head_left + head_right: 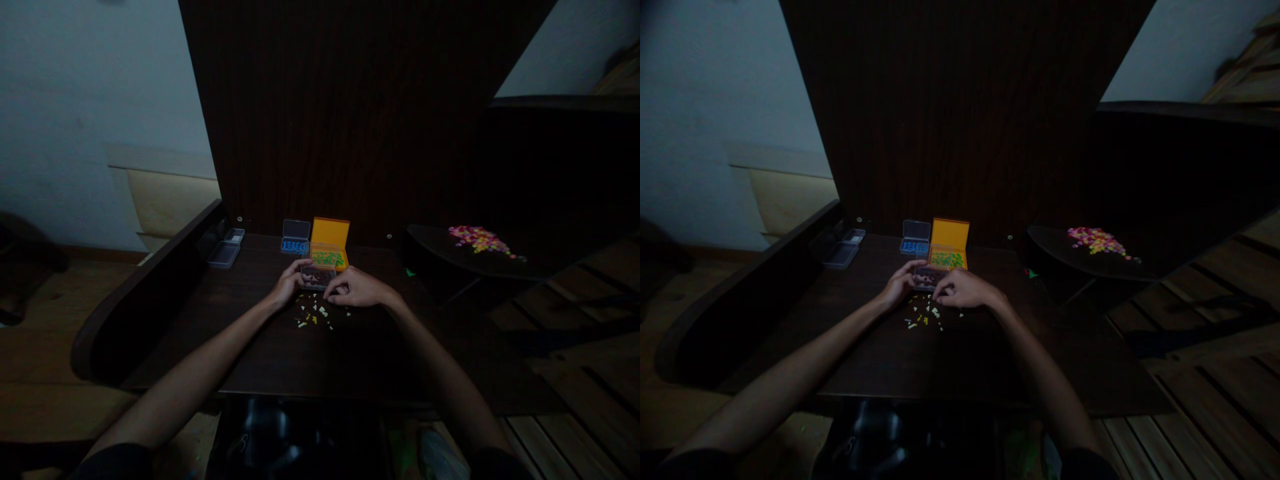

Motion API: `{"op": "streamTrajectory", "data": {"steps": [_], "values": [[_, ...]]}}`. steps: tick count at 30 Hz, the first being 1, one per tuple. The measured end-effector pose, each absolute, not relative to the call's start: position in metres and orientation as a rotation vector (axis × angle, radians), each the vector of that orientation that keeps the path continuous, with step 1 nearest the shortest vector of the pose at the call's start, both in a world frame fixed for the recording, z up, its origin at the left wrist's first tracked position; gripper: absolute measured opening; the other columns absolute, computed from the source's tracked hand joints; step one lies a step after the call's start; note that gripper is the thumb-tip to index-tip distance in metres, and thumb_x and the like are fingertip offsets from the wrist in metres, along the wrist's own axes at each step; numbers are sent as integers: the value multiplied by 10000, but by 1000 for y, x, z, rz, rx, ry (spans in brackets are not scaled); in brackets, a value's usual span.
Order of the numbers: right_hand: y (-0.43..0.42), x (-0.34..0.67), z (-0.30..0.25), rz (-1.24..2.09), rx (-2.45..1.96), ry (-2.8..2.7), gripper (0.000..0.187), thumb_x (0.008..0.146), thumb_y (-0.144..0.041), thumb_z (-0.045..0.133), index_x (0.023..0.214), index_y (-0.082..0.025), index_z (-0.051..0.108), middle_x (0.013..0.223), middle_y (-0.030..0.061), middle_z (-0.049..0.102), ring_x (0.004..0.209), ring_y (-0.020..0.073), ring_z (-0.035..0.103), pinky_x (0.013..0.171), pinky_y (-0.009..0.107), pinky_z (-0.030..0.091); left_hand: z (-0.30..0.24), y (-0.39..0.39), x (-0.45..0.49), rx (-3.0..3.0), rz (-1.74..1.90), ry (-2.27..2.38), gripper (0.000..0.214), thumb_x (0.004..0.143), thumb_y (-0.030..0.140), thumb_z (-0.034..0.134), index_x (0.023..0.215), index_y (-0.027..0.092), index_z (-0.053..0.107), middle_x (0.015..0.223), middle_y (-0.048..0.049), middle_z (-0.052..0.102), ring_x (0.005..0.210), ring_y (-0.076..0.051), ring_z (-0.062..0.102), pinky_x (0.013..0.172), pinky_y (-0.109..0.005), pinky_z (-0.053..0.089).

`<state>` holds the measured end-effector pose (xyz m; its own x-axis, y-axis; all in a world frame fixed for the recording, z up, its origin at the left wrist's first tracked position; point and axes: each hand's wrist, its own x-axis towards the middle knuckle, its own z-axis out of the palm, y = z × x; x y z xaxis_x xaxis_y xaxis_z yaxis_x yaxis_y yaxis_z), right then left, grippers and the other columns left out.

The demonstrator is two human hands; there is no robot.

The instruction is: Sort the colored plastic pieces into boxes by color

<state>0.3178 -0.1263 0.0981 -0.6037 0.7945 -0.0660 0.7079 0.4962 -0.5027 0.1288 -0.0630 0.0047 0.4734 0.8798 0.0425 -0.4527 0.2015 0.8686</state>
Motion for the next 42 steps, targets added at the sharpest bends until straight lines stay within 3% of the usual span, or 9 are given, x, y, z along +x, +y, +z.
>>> {"op": "streamTrajectory", "data": {"steps": [5, 11, 21, 27, 34, 42], "values": [[-133, 314, 82, 518, -1439, -2701, 304, 800, -172, 588, 1064, -190, 739, 749, 34, 720, 635, 136, 594, 640, 235, 394, 4, -60, 128, 952, 1009, 525, 559, 489, 91, 461, 1024, 173, 598, 972, -11, 676, 729, -149, 650, 738, -299, 491], [-134, 312, 62, 444, -1444, -2763, 332, 845, -187, 560, 1135, -260, 705, 1072, 33, 729, 931, 191, 668, 782, 247, 438, 3, -56, 125, 989, 1004, 547, 614, 483, 93, 444, 1075, 174, 585, 962, -22, 674, 747, -161, 655, 783, -341, 500], [-134, 316, 55, 445, -1395, -2703, 229, 862, -203, 571, 1011, -235, 742, 989, 24, 748, 866, 168, 677, 772, 234, 437, 2, -52, 124, 934, 1009, 532, 555, 474, 53, 447, 998, 158, 598, 949, -21, 688, 727, -172, 671, 775, -351, 506], [-134, 324, 71, 596, -1301, -2471, 216, 846, -294, 612, 938, -157, 753, 716, 26, 710, 575, 109, 568, 564, 209, 373, 2, -51, 124, 931, 1007, 538, 546, 476, 40, 442, 986, 150, 602, 1017, -41, 675, 712, -160, 658, 751, -340, 501], [-127, 323, 85, 412, -1283, -2252, 184, 805, -181, 599, 898, -169, 757, 841, 48, 735, 670, 127, 596, 649, 237, 418, 6, -55, 125, 929, 1002, 589, 531, 475, 48, 441, 969, 152, 606, 967, -25, 679, 669, -138, 651, 693, -285, 498], [-110, 318, 83, 411, -1445, -2192, 186, 736, -89, 620, 860, -140, 748, 657, 3, 668, 575, 96, 539, 575, 206, 372, 4, -55, 126, 943, 991, 555, 550, 468, 44, 437, 980, 151, 607, 950, -24, 685, 679, -146, 658, 685, -286, 503]]}}
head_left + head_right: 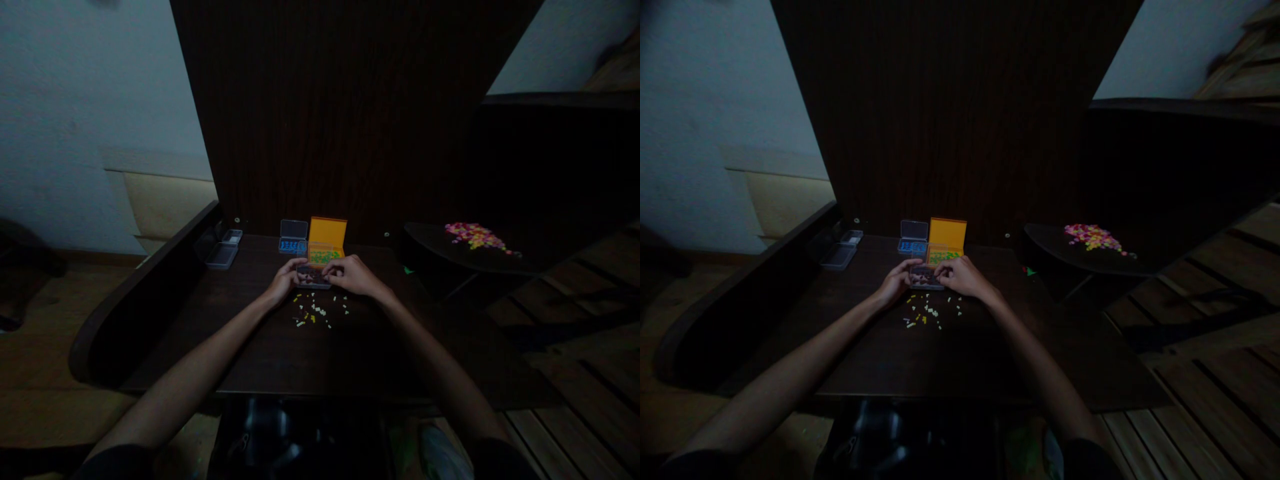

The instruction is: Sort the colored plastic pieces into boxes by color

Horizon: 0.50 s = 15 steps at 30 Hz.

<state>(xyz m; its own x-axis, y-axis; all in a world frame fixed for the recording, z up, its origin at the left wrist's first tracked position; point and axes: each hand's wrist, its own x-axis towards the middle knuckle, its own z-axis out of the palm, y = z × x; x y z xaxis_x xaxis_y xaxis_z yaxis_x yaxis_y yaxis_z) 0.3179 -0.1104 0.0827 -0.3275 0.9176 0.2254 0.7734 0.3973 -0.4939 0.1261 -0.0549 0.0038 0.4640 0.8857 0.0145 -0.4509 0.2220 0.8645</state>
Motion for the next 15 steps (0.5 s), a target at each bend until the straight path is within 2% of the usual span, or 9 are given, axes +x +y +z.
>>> {"op": "streamTrajectory", "data": {"steps": [6, 15], "values": [[-102, 319, 87, 428, -1400, -2288, 154, 745, -106, 636, 835, -151, 751, 738, 19, 707, 633, 113, 570, 615, 216, 397, 3, -55, 127, 952, 989, 531, 539, 477, 52, 446, 983, 155, 599, 922, -16, 690, 672, -148, 660, 670, -286, 506], [-93, 317, 89, 494, -1462, -2465, 222, 723, -70, 598, 836, -165, 763, 795, 23, 740, 692, 136, 630, 649, 225, 422, 6, -57, 127, 948, 983, 589, 535, 473, 52, 442, 972, 158, 603, 934, -10, 689, 647, -127, 648, 652, -258, 486]]}}
